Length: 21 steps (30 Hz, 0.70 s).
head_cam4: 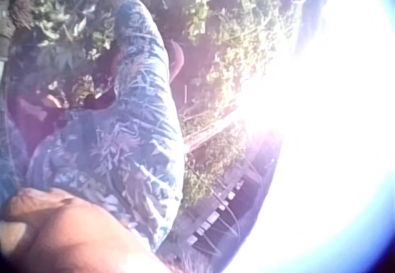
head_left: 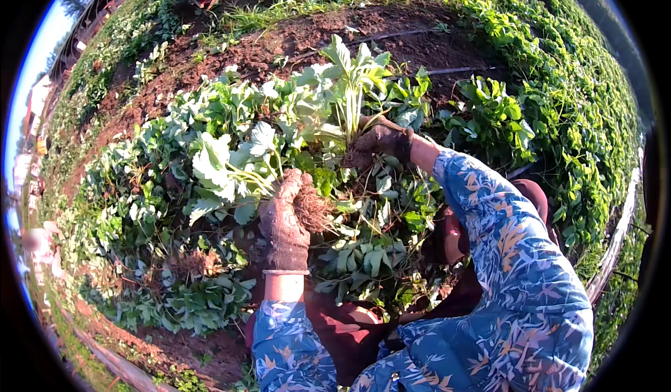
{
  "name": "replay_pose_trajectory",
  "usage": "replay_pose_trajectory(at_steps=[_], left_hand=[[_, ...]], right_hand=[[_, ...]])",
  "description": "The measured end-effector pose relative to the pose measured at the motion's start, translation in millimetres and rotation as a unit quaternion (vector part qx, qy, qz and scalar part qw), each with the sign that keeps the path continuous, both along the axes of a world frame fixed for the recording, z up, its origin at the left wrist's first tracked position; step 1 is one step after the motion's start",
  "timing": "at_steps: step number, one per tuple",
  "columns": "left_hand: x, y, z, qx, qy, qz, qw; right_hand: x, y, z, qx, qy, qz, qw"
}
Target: The person pulls strawberry plants from the soil, shakes off excess dirt from the roots, and gathers them into a bunch in their hand.
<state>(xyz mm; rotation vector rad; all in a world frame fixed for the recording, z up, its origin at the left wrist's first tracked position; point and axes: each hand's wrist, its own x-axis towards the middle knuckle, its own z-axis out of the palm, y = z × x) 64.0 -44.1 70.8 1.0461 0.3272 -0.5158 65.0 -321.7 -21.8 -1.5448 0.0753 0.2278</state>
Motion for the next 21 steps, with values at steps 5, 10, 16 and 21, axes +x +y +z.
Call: replay_pose_trajectory(at_steps=[5,10,16,21], left_hand=[[-13,-6,5,0.053,-0.069,-0.059,0.994],[-29,-8,16,0.115,-0.152,-0.165,0.968],[-43,-19,19,0.051,-0.147,-0.169,0.973],[-40,-22,-7,0.117,-0.302,-0.140,0.936]], right_hand=[[-26,14,89,-0.148,-0.149,0.075,0.975],[-60,35,121,-0.107,-0.069,0.077,0.989],[-88,66,119,-0.211,-0.087,0.048,0.972],[-88,49,106,-0.219,-0.138,0.061,0.964]])
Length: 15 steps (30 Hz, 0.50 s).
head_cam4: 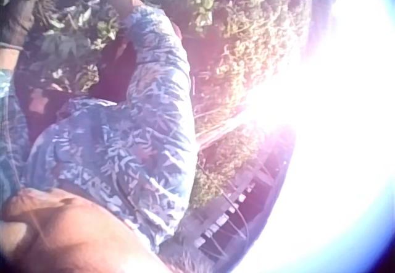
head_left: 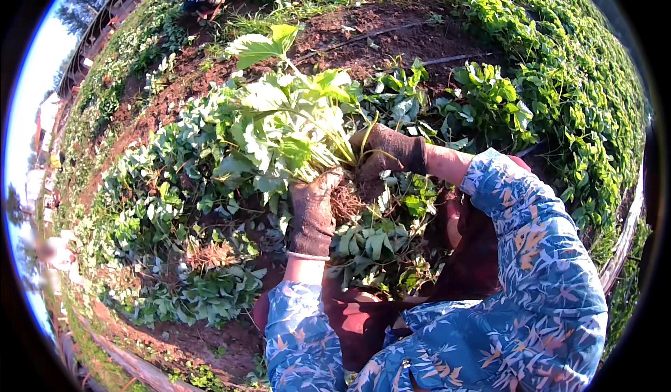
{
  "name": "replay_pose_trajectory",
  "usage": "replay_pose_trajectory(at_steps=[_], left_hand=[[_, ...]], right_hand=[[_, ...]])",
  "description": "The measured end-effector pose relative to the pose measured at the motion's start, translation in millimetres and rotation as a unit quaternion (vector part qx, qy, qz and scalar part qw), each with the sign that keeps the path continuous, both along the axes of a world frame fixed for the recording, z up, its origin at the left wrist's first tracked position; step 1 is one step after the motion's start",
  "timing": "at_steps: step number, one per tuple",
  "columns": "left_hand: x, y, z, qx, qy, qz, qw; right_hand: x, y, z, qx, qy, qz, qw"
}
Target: The person pulls strawberry plants from the soil, shakes off excess dirt from the roots, and gathers them into a bunch in their hand.
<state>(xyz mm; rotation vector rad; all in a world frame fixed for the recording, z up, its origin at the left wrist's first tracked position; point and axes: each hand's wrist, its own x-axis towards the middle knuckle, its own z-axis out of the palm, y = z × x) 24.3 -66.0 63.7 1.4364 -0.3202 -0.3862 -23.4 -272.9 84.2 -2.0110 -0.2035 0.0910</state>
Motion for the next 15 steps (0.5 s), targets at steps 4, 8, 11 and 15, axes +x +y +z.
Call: replay_pose_trajectory(at_steps=[4,8,11,15], left_hand=[[0,-3,-30,-0.139,0.088,-0.015,0.986],[3,-1,-38,0.076,0.019,-0.041,0.996],[6,0,-29,0.082,-0.032,-0.029,0.996],[13,3,-16,-0.054,0.084,0.017,0.995]], right_hand=[[-1,-18,-12,0.133,0.122,-0.036,0.983],[-8,-26,-24,0.079,-0.015,-0.068,0.994],[-11,-48,-31,0.114,0.125,-0.210,0.963],[-15,-90,-39,0.124,0.092,-0.191,0.969]])
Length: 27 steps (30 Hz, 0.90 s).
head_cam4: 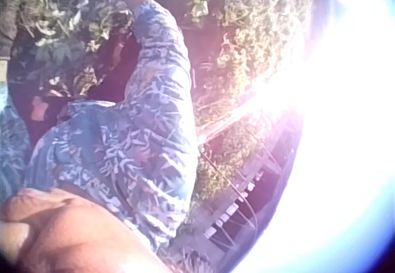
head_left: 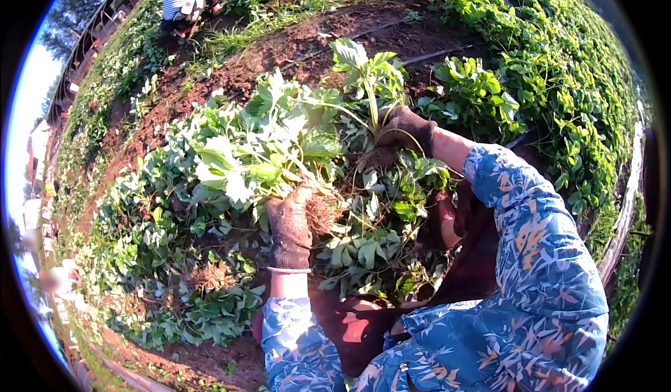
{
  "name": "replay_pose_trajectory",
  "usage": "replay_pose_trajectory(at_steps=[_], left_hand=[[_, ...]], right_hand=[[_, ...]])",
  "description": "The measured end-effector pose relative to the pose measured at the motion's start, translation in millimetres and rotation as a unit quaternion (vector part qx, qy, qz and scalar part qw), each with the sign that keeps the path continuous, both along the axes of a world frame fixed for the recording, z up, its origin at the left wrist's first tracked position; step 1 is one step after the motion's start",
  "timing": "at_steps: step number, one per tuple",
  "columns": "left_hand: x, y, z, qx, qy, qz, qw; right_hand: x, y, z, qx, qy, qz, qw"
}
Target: The person pulls strawberry plants from the soil, shakes off excess dirt from the roots, and gathers them into a bunch in their hand.
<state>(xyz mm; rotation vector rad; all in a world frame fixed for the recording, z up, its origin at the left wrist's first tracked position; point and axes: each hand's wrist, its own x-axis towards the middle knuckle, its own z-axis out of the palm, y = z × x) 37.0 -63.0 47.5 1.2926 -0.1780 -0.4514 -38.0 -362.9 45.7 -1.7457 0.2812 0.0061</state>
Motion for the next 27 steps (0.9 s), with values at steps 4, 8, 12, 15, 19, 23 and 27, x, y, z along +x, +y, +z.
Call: replay_pose_trajectory(at_steps=[4,8,12,15,19,23,27], left_hand=[[10,4,11,0.123,0.005,0.113,0.986],[9,1,28,0.036,0.048,0.173,0.983],[-9,-20,39,-0.017,0.062,0.030,0.997],[-20,-32,38,0.021,0.037,-0.006,0.999],[-20,-38,28,-0.073,0.127,-0.013,0.989],[-11,-39,16,-0.017,0.119,0.068,0.990],[-3,-25,19,-0.057,0.109,0.143,0.982]], right_hand=[[-8,-20,2,0.081,0.009,0.033,0.996],[-10,-4,18,-0.015,-0.017,0.041,0.999],[-2,31,37,-0.087,-0.060,0.078,0.991],[3,63,42,-0.213,-0.104,0.122,0.964],[-2,98,35,-0.325,-0.149,0.106,0.928],[-3,99,27,-0.248,-0.179,0.033,0.952],[4,74,29,0.220,0.026,-0.144,0.965]])
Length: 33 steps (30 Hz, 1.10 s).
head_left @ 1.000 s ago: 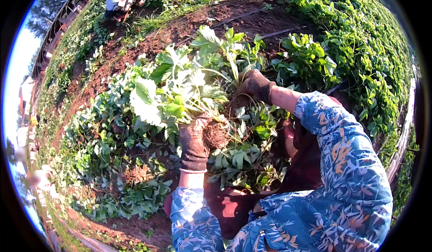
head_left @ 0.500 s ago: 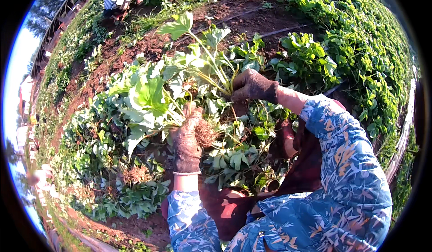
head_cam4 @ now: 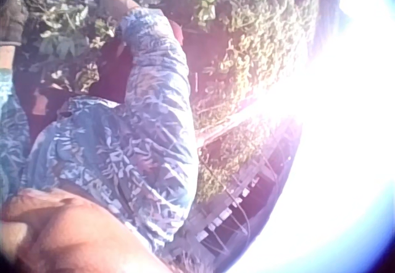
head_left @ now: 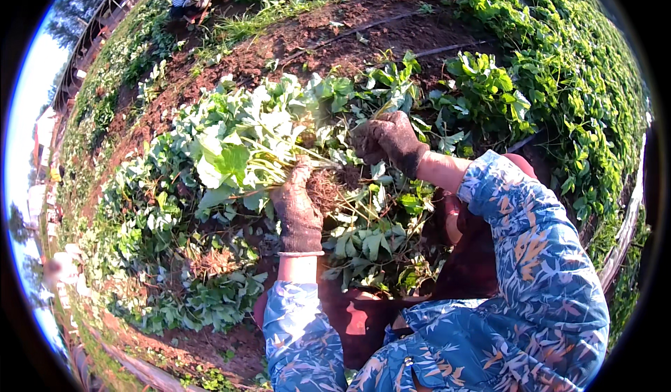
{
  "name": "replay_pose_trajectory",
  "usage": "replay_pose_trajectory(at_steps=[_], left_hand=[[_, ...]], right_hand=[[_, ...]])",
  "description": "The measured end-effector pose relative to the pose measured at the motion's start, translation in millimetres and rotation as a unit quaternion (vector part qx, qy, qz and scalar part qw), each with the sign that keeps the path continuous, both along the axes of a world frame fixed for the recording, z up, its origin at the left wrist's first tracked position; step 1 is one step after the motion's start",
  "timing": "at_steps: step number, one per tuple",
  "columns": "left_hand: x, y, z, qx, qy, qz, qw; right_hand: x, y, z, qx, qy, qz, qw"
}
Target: The person pulls strawberry plants from the soil, shakes off excess dirt from the roots, and gathers them into a bunch in their hand.
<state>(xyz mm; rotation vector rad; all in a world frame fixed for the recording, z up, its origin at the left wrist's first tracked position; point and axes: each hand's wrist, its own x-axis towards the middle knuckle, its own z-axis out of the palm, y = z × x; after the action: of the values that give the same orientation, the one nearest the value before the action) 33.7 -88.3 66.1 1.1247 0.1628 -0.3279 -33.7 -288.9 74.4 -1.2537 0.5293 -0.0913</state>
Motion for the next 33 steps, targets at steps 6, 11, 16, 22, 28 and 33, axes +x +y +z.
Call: replay_pose_trajectory(at_steps=[6,11,16,22,28,33], left_hand=[[1,26,16,-0.039,0.047,-0.162,0.985],[1,22,19,-0.086,0.012,-0.209,0.974],[-5,30,13,-0.034,0.107,-0.160,0.981],[-22,19,1,0.040,0.042,-0.143,0.988],[4,45,22,0.030,0.085,0.007,0.996],[-13,34,4,-0.031,0.076,-0.060,0.995]], right_hand=[[-9,1,4,0.198,0.121,0.309,0.922],[-14,12,1,-0.003,-0.117,0.265,0.957],[-1,3,-1,0.106,-0.059,0.098,0.988],[4,19,-9,-0.030,-0.110,0.109,0.988],[9,11,-7,0.017,-0.089,-0.011,0.996],[3,25,-2,0.045,-0.165,0.082,0.982]])
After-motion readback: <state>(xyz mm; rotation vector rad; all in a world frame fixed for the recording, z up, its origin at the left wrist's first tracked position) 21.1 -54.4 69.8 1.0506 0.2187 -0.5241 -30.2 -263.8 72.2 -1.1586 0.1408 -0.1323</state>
